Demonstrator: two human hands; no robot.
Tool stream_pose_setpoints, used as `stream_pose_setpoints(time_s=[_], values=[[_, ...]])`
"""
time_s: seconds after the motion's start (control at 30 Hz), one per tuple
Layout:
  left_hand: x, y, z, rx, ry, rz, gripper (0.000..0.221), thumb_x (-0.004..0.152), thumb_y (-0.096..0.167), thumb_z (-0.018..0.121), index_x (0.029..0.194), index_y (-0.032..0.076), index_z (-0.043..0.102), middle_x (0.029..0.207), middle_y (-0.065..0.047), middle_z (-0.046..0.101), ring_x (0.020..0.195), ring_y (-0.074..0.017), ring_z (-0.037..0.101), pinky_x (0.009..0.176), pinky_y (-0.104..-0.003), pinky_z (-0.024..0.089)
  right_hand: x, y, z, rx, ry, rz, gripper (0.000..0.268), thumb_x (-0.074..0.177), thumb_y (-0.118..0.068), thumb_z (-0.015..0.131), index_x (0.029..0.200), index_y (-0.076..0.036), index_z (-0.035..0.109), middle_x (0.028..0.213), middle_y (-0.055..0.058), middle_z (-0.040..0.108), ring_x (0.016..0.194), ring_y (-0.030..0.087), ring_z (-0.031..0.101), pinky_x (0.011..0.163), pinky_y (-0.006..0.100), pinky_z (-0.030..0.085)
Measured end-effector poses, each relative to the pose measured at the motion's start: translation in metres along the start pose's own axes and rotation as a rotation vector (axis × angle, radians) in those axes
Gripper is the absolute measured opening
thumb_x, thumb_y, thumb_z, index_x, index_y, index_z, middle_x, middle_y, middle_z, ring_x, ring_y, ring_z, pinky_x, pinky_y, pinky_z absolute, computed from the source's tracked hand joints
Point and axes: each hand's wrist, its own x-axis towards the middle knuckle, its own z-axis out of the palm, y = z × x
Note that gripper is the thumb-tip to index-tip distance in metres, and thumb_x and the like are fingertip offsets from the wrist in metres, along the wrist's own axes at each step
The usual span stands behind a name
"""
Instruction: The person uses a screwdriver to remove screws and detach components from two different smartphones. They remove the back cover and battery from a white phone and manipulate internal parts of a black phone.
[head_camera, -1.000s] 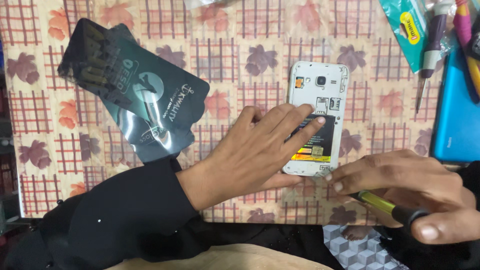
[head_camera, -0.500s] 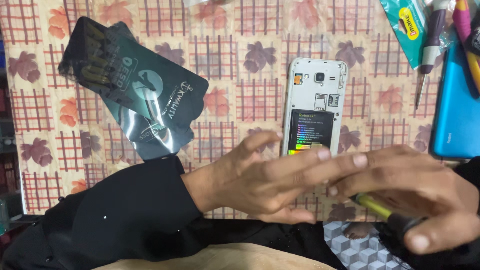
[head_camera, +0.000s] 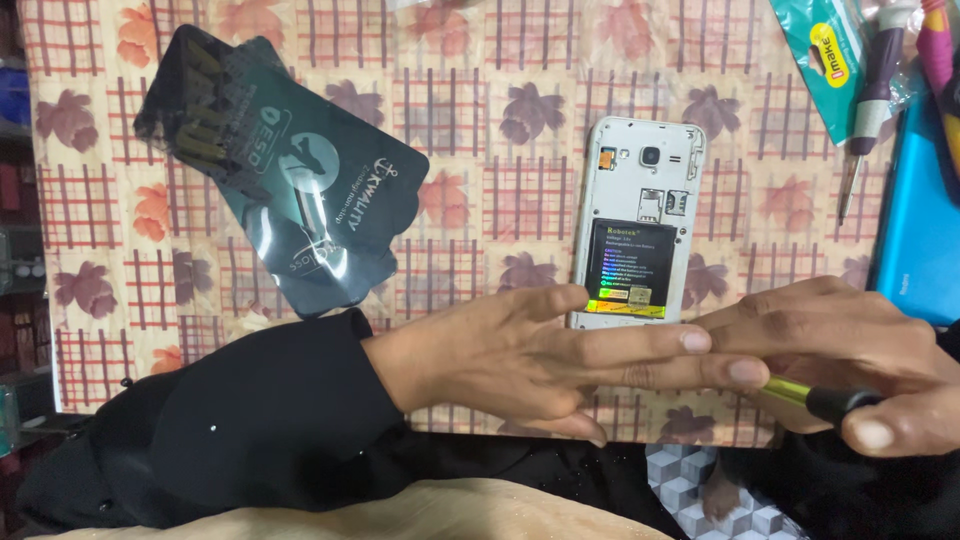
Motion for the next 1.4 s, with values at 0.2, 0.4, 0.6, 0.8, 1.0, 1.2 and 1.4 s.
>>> stream_pose_setpoints(time_s=[0.2,0.4,0.6,0.8,1.0,1.2,1.4], values=[[-0.008,-0.032,0.010,0.262,0.234,0.163,0.049,0.111,0.021,0.046,0.160,0.022,0.049,0.173,-0.004,0.004,0.163,-0.0234,-0.009,0.130,-0.054,-0.018,0.005,-0.011,0.004,0.006,0.010,0.051,0.081,0.090,-0.058,0.055,0.132,0.011,0.061,0.125,0.033,0.065,0.117,0.048,0.067,0.102,0.063,0.059],[-0.035,-0.107,-0.003,0.589,0.126,0.248,0.048,0.115,0.043,0.031,0.120,0.016,0.070,0.172,-0.009,0.021,0.162,-0.0227,0.001,0.131,-0.056,-0.022,0.002,-0.011,-0.005,-0.139,-0.005,0.112,0.080,0.091,-0.061,0.046,0.136,0.004,0.060,0.138,0.025,0.063,0.130,0.042,0.060,0.112,0.061,0.047],[-0.040,-0.106,-0.032,0.646,-0.067,-0.461,0.049,0.111,0.033,0.054,0.153,0.007,0.052,0.170,-0.012,0.019,0.160,-0.0271,0.004,0.126,-0.055,0.001,-0.002,-0.004,0.006,-0.031,0.132,0.176,0.078,0.090,-0.059,0.048,0.131,0.005,0.066,0.132,0.024,0.066,0.128,0.042,0.062,0.112,0.058,0.051],[0.009,-0.060,-0.019,-0.136,-0.102,-0.388,0.068,0.103,0.050,0.065,0.158,0.016,0.046,0.168,-0.009,0.030,0.154,-0.0265,0.028,0.113,-0.064,0.030,0.004,0.000,0.008,0.103,0.141,0.077,0.076,0.084,-0.053,0.060,0.128,0.007,0.069,0.131,0.028,0.066,0.128,0.045,0.061,0.109,0.061,0.051],[0.008,-0.037,-0.010,-0.194,-0.188,-0.357,0.066,0.089,0.051,0.069,0.145,0.018,0.057,0.155,0.001,0.049,0.142,-0.0136,0.043,0.104,-0.057,0.035,-0.001,-0.005,0.018,0.268,0.162,0.098,0.072,0.082,-0.040,0.070,0.133,0.009,0.060,0.137,0.030,0.051,0.134,0.047,0.049,0.105,0.064,0.050],[0.010,-0.022,-0.013,-0.145,-0.093,-0.339,0.059,0.091,0.056,0.072,0.132,0.013,0.071,0.144,-0.004,0.064,0.132,-0.0184,0.056,0.105,-0.049,0.039,-0.013,-0.009,0.015,0.344,0.190,0.195,0.062,0.083,-0.028,0.077,0.128,0.008,0.055,0.129,0.031,0.050,0.127,0.049,0.058,0.109,0.066,0.052],[0.010,-0.013,-0.020,0.037,-0.049,-0.330,0.056,0.095,0.060,0.070,0.126,0.013,0.074,0.138,-0.004,0.068,0.124,-0.0172,0.060,0.105,-0.052,0.037,-0.015,-0.018,0.012,0.260,0.090,0.168,0.060,0.082,-0.028,0.077,0.126,0.010,0.062,0.130,0.033,0.058,0.134,0.047,0.052,0.114,0.061,0.045]])
